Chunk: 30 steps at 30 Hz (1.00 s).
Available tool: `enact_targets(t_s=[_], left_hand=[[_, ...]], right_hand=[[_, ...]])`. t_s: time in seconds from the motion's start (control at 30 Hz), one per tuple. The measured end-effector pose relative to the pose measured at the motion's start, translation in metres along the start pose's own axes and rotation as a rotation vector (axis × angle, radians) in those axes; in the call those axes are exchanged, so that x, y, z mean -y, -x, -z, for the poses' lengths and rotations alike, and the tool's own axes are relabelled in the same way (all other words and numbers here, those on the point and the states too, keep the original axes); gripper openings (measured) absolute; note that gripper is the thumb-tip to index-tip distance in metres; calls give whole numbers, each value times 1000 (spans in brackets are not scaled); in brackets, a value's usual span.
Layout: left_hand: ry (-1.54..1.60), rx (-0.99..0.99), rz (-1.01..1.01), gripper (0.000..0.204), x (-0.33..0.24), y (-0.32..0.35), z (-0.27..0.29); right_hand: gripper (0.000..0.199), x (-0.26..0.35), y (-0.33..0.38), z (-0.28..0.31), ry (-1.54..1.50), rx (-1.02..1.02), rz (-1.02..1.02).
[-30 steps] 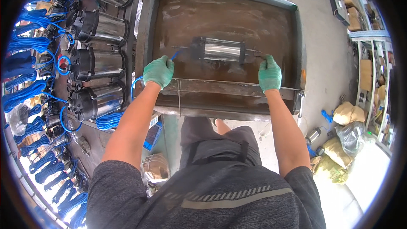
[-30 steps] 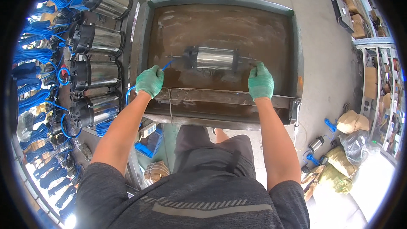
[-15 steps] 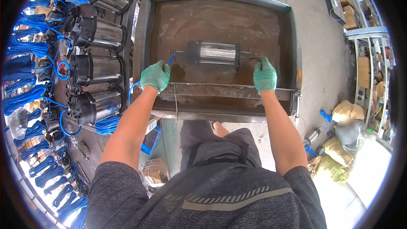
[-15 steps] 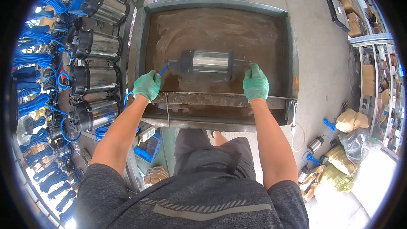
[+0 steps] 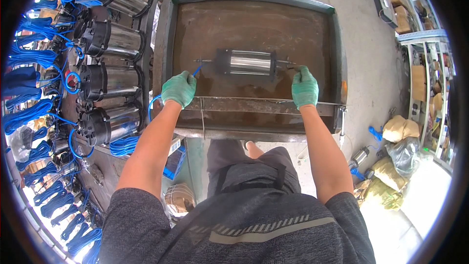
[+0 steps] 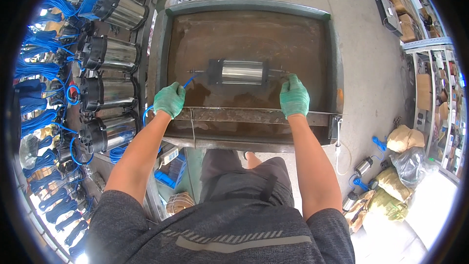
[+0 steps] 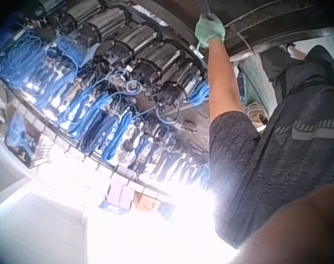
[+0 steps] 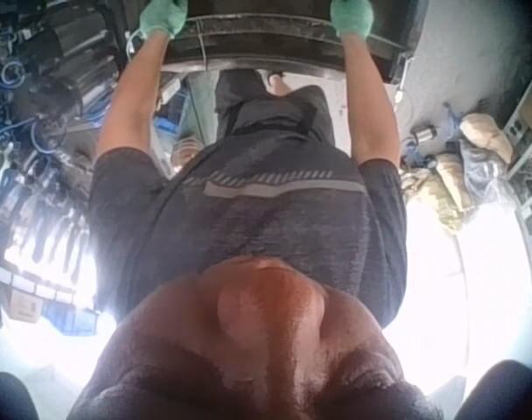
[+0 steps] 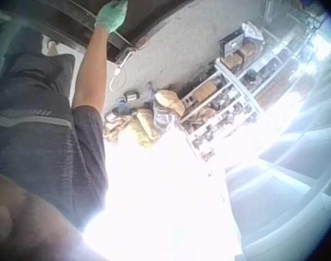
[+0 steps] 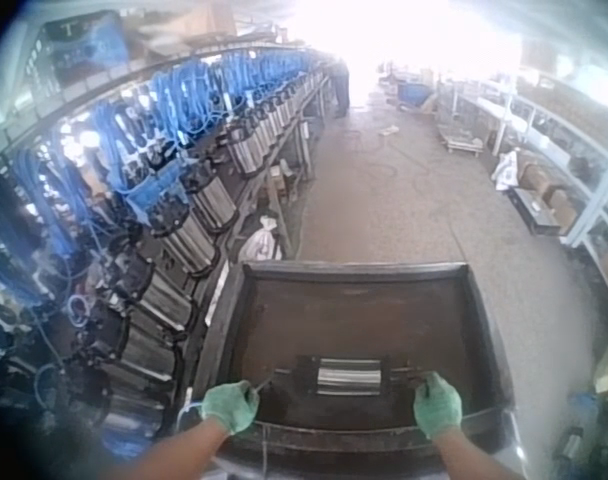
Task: The person submerges a water pump into a tank of water, moves it while submerged, and then removes it. They place the pump onto a workbench alongside several similar pumps and handle a blue cable attached to the equipment.
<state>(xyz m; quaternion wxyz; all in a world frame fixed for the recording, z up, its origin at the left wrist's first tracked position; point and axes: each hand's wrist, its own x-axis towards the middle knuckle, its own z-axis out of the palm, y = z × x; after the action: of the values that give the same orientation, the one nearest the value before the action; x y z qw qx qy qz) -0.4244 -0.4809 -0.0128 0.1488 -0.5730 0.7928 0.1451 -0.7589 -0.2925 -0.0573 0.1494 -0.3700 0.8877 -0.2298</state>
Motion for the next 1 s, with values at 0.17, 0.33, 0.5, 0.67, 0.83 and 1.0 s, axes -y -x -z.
enact_targets(t_s=[0.17,0.33,0.5,0.67,0.83,1.0], left_hand=[[3,-6,-1,35,-1,1,0],[8,-29,-13,35,1,0,-3],[-4,-32,-17,35,2,0,-4],[9,-34,-21,35,2,-2,-5],[17,-29,-21,35,2,-1,-5],[7,-21,-13,34,1,-1,-4]], right_hand=[[28,1,1,2,10,8,-14],[28,3,1,3,14,25,-20],[27,2,2,2,13,5,-8],[26,-1,2,1,8,-10,6],[24,-1,1,0,-9,-11,-11],[23,4,2,3,-1,-17,-1]])
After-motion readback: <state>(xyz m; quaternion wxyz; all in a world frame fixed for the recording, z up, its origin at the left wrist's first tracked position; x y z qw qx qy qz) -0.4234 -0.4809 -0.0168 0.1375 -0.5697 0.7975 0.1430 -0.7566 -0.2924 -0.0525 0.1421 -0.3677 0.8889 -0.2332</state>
